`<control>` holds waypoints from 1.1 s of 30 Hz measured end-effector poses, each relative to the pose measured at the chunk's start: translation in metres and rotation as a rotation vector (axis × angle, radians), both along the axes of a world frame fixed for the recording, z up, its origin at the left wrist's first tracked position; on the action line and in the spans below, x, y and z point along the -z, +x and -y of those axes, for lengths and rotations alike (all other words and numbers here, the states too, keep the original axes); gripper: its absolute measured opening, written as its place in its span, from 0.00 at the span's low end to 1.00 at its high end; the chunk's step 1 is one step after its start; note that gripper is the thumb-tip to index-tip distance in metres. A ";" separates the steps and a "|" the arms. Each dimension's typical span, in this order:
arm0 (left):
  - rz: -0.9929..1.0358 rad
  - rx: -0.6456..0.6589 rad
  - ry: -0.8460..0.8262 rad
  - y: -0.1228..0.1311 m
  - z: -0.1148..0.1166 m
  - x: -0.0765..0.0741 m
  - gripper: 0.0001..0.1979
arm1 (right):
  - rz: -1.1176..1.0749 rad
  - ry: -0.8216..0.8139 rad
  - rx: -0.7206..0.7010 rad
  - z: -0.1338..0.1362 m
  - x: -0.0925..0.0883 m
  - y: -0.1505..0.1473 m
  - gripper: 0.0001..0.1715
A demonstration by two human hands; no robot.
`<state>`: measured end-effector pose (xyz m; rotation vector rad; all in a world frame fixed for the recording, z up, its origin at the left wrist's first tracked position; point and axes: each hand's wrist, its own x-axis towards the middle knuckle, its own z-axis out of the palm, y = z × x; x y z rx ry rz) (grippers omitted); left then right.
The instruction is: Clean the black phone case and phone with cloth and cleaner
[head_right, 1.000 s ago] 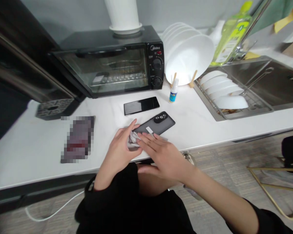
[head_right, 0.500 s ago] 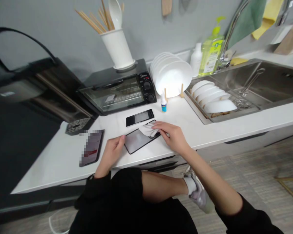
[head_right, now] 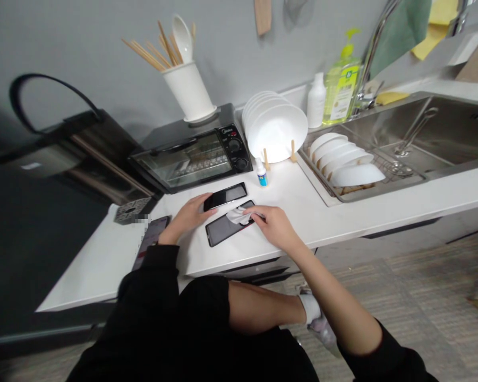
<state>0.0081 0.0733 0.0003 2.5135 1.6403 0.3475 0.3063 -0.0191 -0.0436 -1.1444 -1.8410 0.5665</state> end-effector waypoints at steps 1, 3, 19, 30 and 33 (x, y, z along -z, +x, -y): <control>0.005 0.009 0.000 -0.001 -0.003 0.001 0.31 | -0.007 -0.010 0.000 -0.001 0.000 0.000 0.17; 0.016 0.012 0.012 -0.001 -0.002 0.002 0.29 | -0.014 -0.022 -0.008 -0.001 0.001 0.000 0.17; 0.722 -0.251 -0.150 0.018 0.096 -0.021 0.25 | 0.000 -0.041 0.013 -0.004 0.002 -0.002 0.17; 0.875 -0.340 -0.371 0.023 0.137 0.016 0.21 | -0.041 -0.045 0.185 -0.002 0.000 0.003 0.21; 0.617 -0.437 -0.237 0.021 0.145 0.009 0.16 | -0.040 -0.066 0.225 -0.002 -0.001 0.005 0.22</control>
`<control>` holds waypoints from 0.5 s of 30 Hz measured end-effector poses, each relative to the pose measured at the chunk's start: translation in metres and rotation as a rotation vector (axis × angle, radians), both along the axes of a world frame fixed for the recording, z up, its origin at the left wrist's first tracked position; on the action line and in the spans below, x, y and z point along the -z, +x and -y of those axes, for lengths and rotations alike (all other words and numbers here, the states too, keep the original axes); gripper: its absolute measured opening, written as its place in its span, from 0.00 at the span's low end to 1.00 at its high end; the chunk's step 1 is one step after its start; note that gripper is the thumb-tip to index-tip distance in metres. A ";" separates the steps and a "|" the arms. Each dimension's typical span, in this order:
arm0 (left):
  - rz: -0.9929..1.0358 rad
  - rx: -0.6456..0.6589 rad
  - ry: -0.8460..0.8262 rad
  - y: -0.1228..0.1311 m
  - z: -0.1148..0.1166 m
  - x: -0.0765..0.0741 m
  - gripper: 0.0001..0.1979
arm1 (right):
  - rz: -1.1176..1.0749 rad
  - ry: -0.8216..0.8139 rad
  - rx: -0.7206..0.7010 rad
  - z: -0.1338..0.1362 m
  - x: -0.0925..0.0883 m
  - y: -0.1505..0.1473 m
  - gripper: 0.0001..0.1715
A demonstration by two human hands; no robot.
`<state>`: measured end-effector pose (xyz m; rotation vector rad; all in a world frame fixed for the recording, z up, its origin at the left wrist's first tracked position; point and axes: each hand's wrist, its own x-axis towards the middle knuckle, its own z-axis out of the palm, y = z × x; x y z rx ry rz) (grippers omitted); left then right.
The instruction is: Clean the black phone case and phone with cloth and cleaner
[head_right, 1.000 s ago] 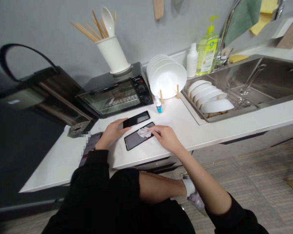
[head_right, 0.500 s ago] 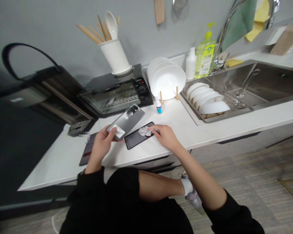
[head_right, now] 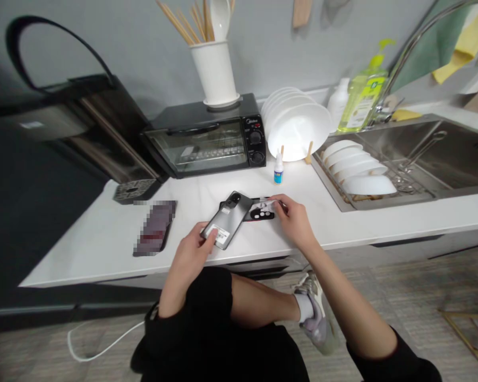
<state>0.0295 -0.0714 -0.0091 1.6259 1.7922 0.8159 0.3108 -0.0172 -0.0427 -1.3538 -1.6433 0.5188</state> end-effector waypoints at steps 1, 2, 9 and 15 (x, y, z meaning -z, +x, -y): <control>-0.143 -0.033 0.017 0.001 0.003 -0.002 0.18 | 0.004 -0.010 0.002 0.000 0.000 0.000 0.22; -0.260 -0.051 0.028 0.001 0.006 -0.003 0.21 | 0.008 -0.020 0.005 0.001 -0.001 0.000 0.22; -0.452 0.042 0.272 0.010 0.014 0.013 0.36 | 0.013 -0.072 0.012 0.008 -0.004 -0.003 0.24; -0.450 0.051 0.344 0.009 0.011 0.022 0.33 | 0.193 0.082 0.235 0.002 -0.021 -0.021 0.20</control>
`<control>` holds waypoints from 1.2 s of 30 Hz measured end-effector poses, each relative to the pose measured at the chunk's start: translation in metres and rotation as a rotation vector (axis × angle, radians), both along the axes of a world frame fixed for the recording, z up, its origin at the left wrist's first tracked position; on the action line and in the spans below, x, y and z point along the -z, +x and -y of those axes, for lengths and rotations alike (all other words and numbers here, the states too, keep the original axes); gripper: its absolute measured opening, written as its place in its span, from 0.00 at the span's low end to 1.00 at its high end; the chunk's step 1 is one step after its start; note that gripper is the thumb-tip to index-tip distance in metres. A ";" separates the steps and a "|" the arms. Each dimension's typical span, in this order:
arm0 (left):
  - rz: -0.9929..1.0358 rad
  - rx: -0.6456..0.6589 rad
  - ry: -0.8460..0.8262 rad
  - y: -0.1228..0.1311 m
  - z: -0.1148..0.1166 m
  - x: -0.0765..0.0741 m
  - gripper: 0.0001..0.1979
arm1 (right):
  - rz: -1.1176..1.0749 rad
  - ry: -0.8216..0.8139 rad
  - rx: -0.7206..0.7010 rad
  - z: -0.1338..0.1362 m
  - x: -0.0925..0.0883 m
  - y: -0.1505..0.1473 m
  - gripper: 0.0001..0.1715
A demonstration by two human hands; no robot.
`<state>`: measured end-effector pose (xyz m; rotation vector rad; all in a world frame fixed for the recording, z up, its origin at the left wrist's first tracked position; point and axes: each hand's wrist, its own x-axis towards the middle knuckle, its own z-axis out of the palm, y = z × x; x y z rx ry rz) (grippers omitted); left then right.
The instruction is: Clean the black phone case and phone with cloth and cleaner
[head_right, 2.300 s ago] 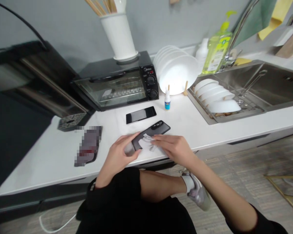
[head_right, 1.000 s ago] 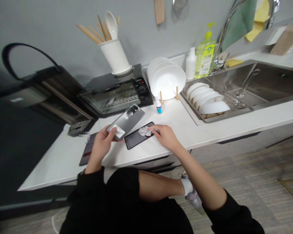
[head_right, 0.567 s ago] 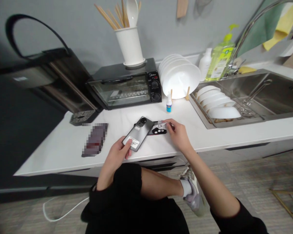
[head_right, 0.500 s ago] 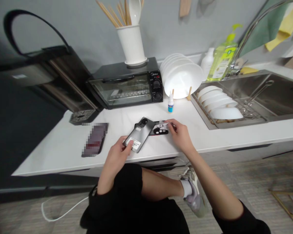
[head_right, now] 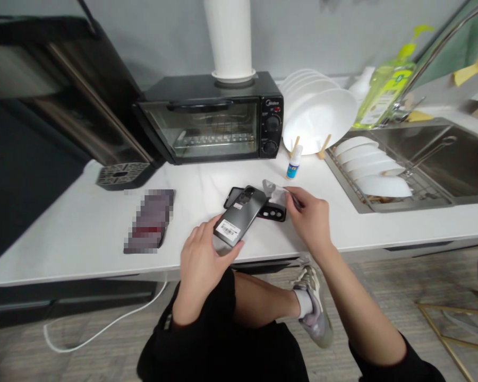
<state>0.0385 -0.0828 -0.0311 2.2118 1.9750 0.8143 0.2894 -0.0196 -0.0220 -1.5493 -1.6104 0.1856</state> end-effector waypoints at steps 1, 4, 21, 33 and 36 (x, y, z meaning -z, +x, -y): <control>0.000 0.009 0.003 -0.001 0.000 0.000 0.33 | 0.092 0.015 0.027 -0.005 -0.002 -0.007 0.19; 0.000 0.025 0.003 -0.001 0.001 0.000 0.33 | 0.339 -0.012 -0.047 -0.020 -0.004 -0.035 0.19; 0.027 -0.018 -0.027 0.001 0.002 0.001 0.33 | 0.548 -0.087 -0.560 -0.006 0.000 -0.009 0.36; -0.029 -0.031 -0.042 0.003 0.004 -0.002 0.28 | 0.568 0.008 -0.917 0.054 0.001 -0.044 0.44; -0.016 -0.025 -0.037 0.003 0.003 -0.001 0.33 | 0.602 -0.017 -0.681 0.026 0.005 -0.015 0.42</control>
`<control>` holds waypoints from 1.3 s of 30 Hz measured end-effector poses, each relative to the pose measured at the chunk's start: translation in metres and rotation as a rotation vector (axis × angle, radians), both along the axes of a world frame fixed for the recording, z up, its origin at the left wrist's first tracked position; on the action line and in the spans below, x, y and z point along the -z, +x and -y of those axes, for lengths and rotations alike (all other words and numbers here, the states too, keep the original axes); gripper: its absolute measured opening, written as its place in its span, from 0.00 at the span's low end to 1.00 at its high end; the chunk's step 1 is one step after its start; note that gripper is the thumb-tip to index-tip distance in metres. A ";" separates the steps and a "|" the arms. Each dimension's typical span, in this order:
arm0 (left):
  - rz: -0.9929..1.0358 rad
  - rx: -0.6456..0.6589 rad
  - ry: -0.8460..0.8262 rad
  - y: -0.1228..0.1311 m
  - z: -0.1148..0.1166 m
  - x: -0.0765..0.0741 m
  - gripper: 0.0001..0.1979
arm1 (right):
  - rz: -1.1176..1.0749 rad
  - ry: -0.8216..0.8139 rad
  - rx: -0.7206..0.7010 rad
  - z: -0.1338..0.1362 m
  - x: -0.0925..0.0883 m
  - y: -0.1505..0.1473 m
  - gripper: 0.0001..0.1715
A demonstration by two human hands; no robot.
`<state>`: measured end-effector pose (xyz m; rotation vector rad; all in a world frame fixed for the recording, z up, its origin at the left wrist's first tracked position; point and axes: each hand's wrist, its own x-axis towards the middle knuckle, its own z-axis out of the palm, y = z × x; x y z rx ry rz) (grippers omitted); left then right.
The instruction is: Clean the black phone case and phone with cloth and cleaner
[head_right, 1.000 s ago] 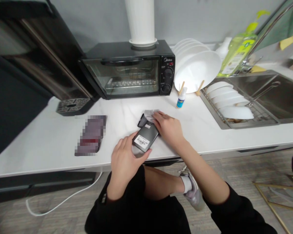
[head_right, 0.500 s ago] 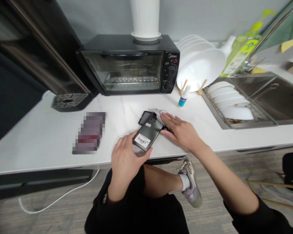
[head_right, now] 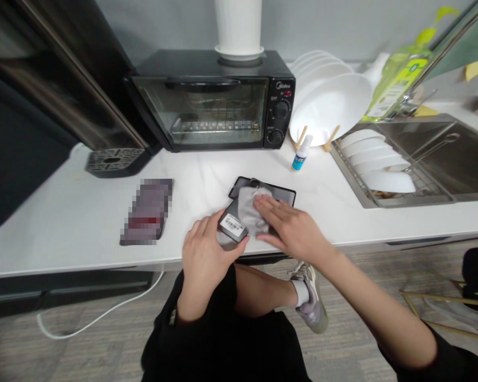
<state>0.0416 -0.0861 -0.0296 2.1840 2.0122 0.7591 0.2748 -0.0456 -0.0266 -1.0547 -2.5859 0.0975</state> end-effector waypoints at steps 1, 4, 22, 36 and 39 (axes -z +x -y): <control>0.003 0.004 0.003 0.000 0.000 0.000 0.33 | -0.001 0.008 0.076 -0.012 0.001 0.006 0.42; -0.008 0.008 0.009 -0.002 -0.001 0.002 0.34 | -0.010 -0.009 0.161 -0.039 0.003 0.004 0.41; -0.019 0.011 0.033 -0.003 -0.002 0.003 0.32 | -0.010 -0.004 0.159 -0.036 -0.001 -0.005 0.39; -0.032 -0.002 0.017 -0.001 -0.002 0.002 0.32 | -0.004 0.000 0.066 -0.001 -0.003 -0.012 0.35; -0.016 -0.014 0.034 -0.002 -0.002 0.004 0.32 | -0.006 -0.004 0.211 -0.033 -0.001 -0.014 0.39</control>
